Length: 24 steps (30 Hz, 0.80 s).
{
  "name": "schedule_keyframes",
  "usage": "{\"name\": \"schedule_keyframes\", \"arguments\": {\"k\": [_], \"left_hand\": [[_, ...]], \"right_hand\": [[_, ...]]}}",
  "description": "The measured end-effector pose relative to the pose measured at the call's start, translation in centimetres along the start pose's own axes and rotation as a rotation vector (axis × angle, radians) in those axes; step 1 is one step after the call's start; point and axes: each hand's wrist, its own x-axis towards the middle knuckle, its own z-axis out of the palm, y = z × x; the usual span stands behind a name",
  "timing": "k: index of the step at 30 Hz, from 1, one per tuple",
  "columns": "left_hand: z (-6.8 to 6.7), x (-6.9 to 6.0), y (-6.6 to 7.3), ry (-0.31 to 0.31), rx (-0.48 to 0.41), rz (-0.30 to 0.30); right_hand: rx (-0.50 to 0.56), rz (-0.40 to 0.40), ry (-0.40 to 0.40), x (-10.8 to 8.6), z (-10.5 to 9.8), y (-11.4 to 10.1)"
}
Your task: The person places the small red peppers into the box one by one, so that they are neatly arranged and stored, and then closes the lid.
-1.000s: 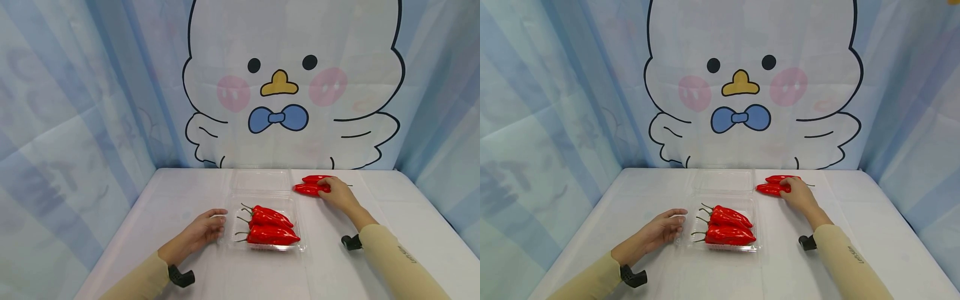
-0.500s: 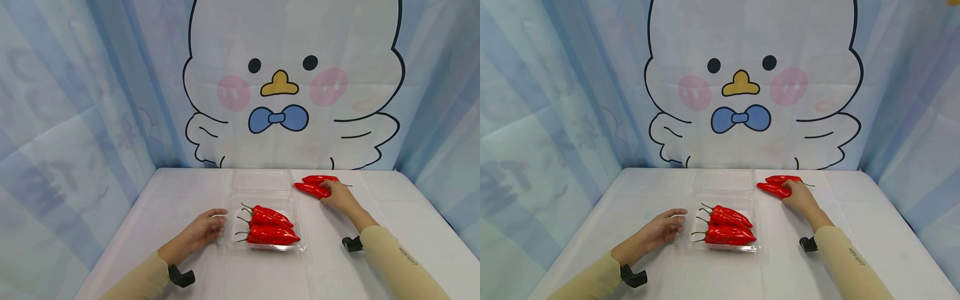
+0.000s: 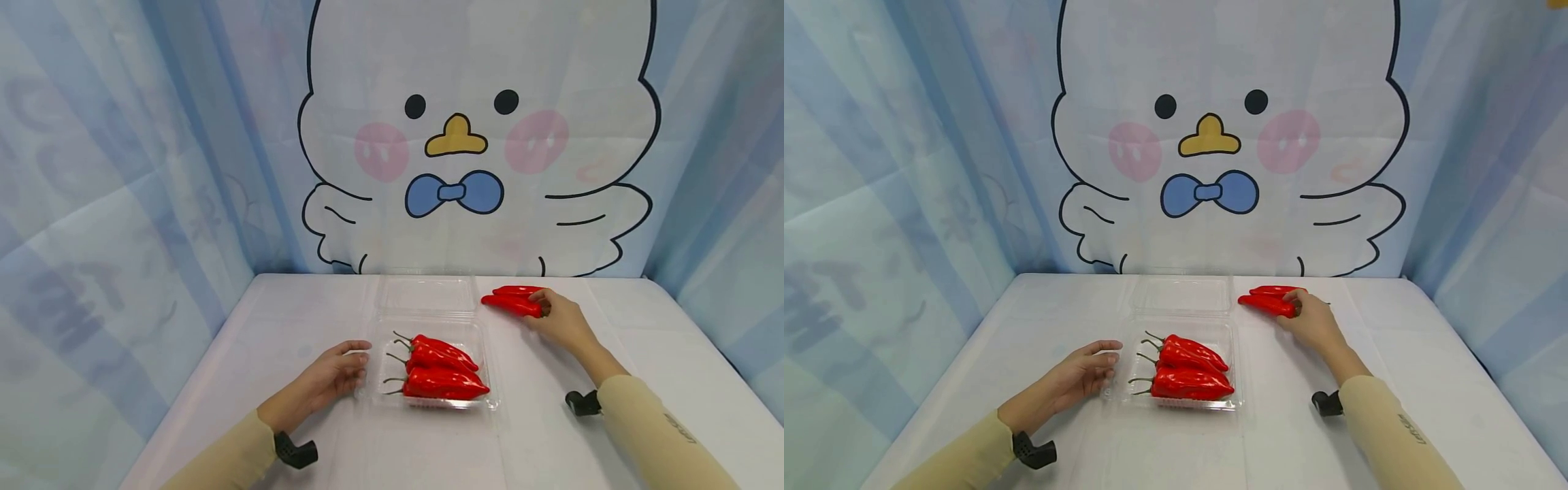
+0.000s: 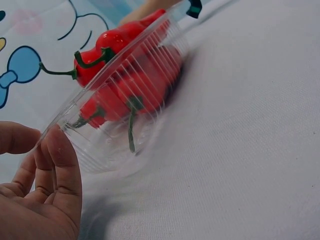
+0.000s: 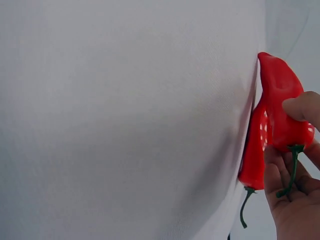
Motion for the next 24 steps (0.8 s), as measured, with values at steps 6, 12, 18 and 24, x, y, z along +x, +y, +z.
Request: {"name": "schedule_keyframes", "arguments": {"k": [6, 12, 18, 24], "left_hand": [[0.01, -0.04, 0.02, 0.003, -0.001, 0.001], [0.05, 0.06, -0.09, 0.009, -0.002, 0.001], [0.06, 0.08, -0.05, 0.012, -0.004, 0.000], [0.11, 0.08, -0.02, 0.010, -0.005, -0.002]], "right_hand": [[0.038, -0.002, 0.056, -0.36, -0.35, -0.16], [0.068, 0.005, 0.114, -0.60, -0.41, -0.38], [0.095, -0.025, 0.216, -0.78, -0.49, -0.37], [0.182, -0.018, 0.312, -0.94, -0.82, -0.57]]}}
